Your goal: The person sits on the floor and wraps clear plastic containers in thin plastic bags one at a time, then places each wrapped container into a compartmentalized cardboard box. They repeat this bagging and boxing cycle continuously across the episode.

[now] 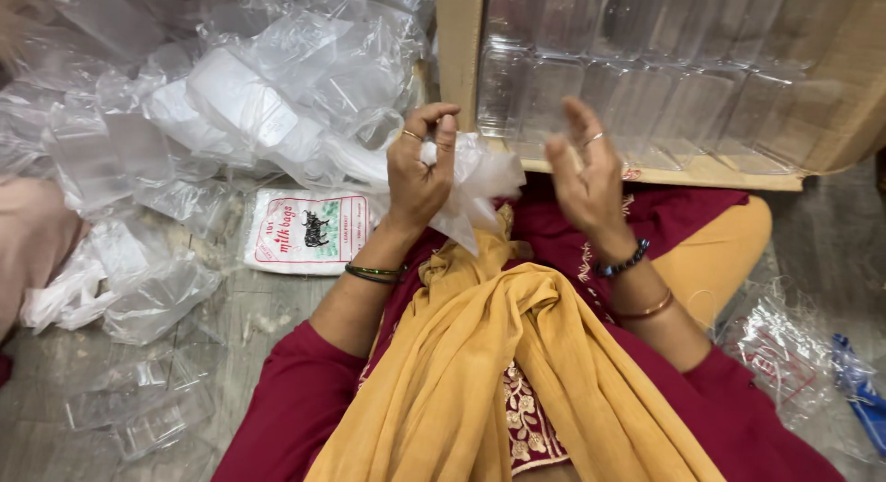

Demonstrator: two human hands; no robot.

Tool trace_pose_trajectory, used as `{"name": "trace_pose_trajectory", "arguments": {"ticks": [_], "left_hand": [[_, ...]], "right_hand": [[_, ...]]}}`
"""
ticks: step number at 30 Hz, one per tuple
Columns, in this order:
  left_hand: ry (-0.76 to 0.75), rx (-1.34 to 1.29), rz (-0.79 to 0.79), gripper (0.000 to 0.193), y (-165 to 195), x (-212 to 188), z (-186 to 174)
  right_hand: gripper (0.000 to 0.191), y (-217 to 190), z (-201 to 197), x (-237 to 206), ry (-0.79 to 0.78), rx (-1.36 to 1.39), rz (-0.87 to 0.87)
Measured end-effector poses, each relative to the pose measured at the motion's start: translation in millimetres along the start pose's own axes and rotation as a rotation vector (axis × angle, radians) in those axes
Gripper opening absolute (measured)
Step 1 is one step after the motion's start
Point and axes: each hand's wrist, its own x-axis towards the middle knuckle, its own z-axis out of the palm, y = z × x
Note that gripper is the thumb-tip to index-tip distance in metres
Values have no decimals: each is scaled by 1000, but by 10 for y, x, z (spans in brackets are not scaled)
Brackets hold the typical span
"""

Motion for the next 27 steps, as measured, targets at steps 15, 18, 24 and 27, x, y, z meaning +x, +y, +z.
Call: {"name": "trace_pose_trajectory", "arguments": {"ticks": [15, 18, 24, 27], "left_hand": [[43, 8, -389, 34, -320, 4, -325], [-583, -393, -898, 48, -151, -166, -398], [-670, -1180, -1180, 27, -68, -307, 167], [-538, -1119, -1049, 23, -308, -14, 515]], "right_hand": [[23, -277, -221, 27, 250, 505, -145], [23, -388, -199, -60, 242, 187, -322], [35, -557, -34, -424, -114, -119, -604], [39, -480, -50, -575, -179, -138, -566]]}}
